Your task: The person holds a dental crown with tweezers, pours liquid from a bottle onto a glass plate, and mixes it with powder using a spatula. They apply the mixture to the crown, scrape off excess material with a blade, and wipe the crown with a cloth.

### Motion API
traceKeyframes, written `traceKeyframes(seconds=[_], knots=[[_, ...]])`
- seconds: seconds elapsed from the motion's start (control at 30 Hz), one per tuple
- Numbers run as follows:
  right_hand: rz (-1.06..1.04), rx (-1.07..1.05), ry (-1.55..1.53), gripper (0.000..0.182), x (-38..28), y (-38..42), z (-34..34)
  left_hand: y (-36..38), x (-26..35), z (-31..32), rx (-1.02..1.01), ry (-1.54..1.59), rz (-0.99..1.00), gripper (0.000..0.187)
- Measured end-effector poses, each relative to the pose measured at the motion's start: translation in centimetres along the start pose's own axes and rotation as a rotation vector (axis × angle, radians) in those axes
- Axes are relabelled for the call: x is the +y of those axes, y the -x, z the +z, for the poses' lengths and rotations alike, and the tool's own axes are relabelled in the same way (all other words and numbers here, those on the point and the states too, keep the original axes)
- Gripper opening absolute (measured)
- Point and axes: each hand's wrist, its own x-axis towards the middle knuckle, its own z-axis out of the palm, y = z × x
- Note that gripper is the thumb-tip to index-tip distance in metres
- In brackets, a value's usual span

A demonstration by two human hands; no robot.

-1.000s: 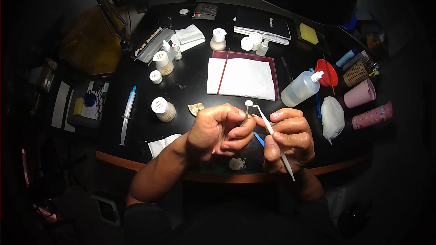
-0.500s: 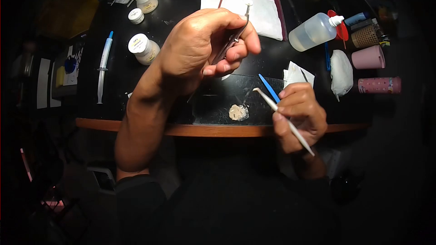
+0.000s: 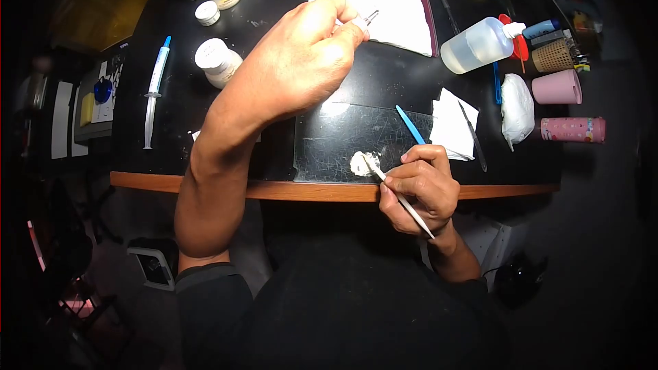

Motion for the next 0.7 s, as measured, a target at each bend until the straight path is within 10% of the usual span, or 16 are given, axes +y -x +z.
traceKeyframes(seconds=[0.17, 0.7], knots=[[-0.005, 0.022, 0.005, 0.017, 0.0, 0.2, 0.0, -0.1, -0.4, 0.0, 0.035, -0.155, 0.232, 0.025], [-0.076, 0.214, -0.126, 0.021, 0.4, -4.3, -4.0, 0.7, 3.4, -0.9, -0.276, 0.148, -0.148, 0.030]])
